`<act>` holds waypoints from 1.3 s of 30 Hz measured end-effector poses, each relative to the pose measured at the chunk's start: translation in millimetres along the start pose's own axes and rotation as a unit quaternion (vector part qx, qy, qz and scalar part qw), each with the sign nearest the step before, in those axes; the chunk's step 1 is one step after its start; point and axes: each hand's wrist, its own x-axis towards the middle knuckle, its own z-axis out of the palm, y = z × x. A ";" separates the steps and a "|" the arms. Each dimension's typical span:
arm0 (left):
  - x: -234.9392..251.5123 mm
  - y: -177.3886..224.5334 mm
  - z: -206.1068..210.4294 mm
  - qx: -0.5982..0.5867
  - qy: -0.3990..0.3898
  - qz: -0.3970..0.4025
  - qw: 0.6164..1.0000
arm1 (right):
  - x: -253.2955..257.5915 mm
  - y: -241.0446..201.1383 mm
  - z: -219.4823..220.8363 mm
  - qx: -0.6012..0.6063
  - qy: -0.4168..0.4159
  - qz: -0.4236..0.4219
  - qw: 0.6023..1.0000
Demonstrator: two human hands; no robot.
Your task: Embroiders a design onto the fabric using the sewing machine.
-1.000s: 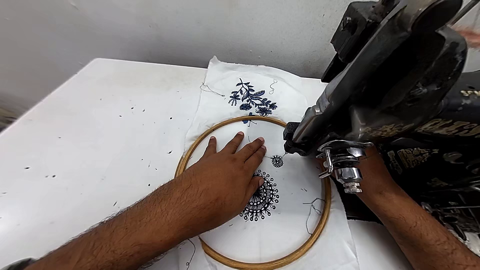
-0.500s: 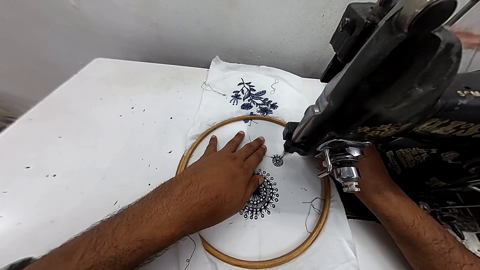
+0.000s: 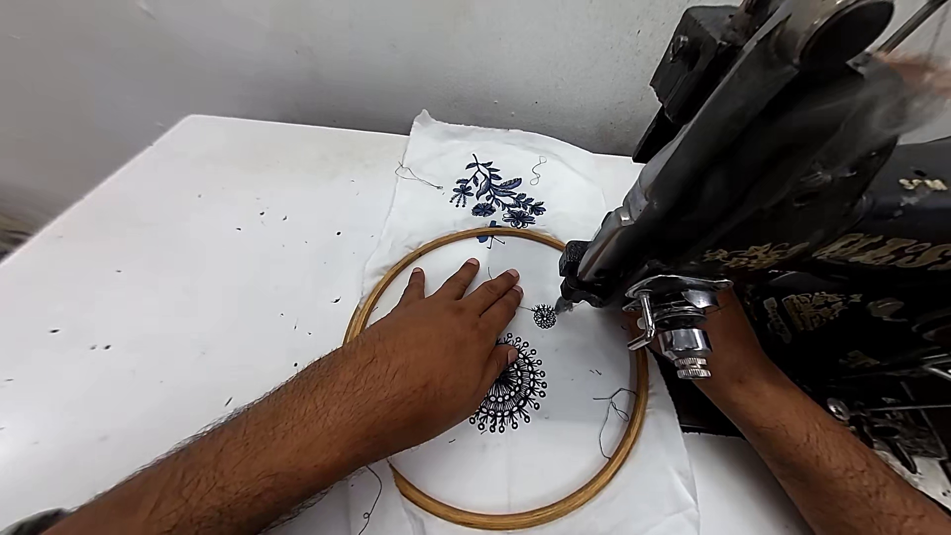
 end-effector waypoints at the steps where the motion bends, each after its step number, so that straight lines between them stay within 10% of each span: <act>1: -0.6 -0.3 -0.1 0.002 -0.002 0.000 1.000 | -0.1 -0.9 0.1 -0.005 -0.002 0.000 1.000; 39: 3.6 -2.6 4.0 -0.013 0.034 0.009 0.999 | -0.5 0.5 -0.1 0.003 0.010 -0.012 1.000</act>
